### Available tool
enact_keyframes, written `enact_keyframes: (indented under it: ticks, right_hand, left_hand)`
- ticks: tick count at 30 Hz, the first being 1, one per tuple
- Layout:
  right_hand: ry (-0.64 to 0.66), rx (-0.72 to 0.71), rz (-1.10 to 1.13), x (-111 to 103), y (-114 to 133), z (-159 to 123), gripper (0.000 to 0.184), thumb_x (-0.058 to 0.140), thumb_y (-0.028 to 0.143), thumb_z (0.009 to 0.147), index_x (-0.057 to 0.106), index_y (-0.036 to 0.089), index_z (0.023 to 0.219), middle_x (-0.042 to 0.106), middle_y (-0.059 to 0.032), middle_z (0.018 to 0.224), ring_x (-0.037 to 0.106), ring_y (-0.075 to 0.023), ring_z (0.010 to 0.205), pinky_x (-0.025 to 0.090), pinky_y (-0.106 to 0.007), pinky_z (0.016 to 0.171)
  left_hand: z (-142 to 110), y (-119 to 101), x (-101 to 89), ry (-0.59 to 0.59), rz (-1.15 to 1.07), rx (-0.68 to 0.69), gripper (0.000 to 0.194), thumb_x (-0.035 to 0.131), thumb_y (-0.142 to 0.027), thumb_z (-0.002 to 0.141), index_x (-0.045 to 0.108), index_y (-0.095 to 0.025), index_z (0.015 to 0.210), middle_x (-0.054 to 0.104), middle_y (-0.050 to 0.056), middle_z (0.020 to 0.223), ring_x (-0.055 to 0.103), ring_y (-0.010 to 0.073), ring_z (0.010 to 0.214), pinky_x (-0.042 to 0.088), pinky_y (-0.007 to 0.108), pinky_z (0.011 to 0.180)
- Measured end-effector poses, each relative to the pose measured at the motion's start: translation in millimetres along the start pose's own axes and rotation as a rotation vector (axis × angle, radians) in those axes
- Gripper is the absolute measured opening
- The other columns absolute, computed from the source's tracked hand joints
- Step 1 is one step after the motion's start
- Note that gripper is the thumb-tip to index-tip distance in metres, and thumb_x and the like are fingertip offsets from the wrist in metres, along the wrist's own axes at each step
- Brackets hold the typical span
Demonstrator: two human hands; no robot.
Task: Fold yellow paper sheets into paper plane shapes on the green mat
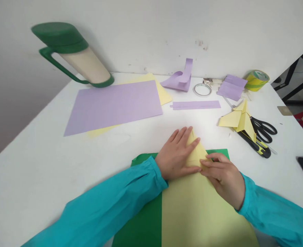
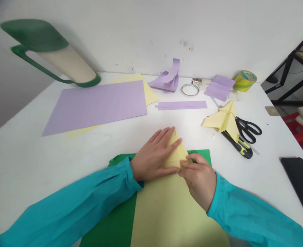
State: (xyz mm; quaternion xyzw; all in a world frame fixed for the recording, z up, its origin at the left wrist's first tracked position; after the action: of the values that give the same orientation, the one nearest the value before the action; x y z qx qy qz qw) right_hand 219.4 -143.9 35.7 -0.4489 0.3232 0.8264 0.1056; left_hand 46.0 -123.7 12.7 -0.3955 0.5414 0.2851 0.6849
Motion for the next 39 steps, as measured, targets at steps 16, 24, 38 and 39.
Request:
enact_keyframes:
  ticks: [16, 24, 38, 39]
  right_hand:
    - [0.009, -0.018, -0.034, 0.9, 1.0, -0.1, 0.017, 0.058, 0.008, 0.083, 0.072, 0.019, 0.081, 0.074, -0.002, 0.098, 0.06, -0.022, 0.095, 0.059, -0.036, 0.081]
    - [0.01, -0.008, -0.038, 0.8, 0.4, -1.1, 0.017, 0.058, 0.01, 0.084, 0.072, 0.02, 0.081, 0.074, -0.0023, 0.099, 0.061, -0.0217, 0.095, 0.058, -0.036, 0.081]
    - [0.016, -0.032, -0.042, 1.3, -0.4, -0.9, 0.016, 0.058, 0.01, 0.084, 0.071, 0.02, 0.082, 0.073, -0.0034, 0.099, 0.061, -0.0214, 0.094, 0.058, -0.036, 0.082]
    - [0.021, -0.033, -0.044, 1.2, -0.5, -1.0, 0.016, 0.059, 0.01, 0.084, 0.071, 0.02, 0.082, 0.073, -0.0035, 0.099, 0.061, -0.0215, 0.094, 0.058, -0.036, 0.082]
  left_hand:
    - [4.7, 3.4, -5.7, -0.013, 0.016, 0.036, 0.091, 0.055, -0.076, 0.07, 0.045, -0.015, 0.137, 0.026, 0.023, 0.147, 0.023, 0.0468, 0.134, 0.027, 0.059, 0.105]
    - [2.4, 2.9, -3.4, -0.04, 0.059, 0.066, 0.088, 0.047, -0.077, 0.074, 0.045, -0.015, 0.137, 0.039, 0.023, 0.139, 0.032, 0.0432, 0.129, 0.023, 0.059, 0.106]
    - [3.2, 0.4, -6.2, -0.011, 0.125, 0.078, 0.088, 0.044, -0.075, 0.077, 0.042, -0.013, 0.139, 0.034, 0.026, 0.143, 0.033, 0.0463, 0.129, 0.027, 0.057, 0.103]
    - [3.4, 0.3, -6.3, -0.014, 0.124, 0.076, 0.088, 0.044, -0.075, 0.077, 0.043, -0.013, 0.138, 0.034, 0.027, 0.143, 0.033, 0.0461, 0.129, 0.027, 0.057, 0.103]
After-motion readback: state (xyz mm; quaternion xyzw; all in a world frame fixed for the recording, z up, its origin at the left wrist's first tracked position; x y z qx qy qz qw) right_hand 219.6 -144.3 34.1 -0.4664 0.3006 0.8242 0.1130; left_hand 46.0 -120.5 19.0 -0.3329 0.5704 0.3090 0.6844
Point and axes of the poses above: each hand's wrist, its own z-axis towards the middle knuckle, its own x-axis out of the palm, y = z × x, the point moved 3 cm from there along z, towards the middle knuckle
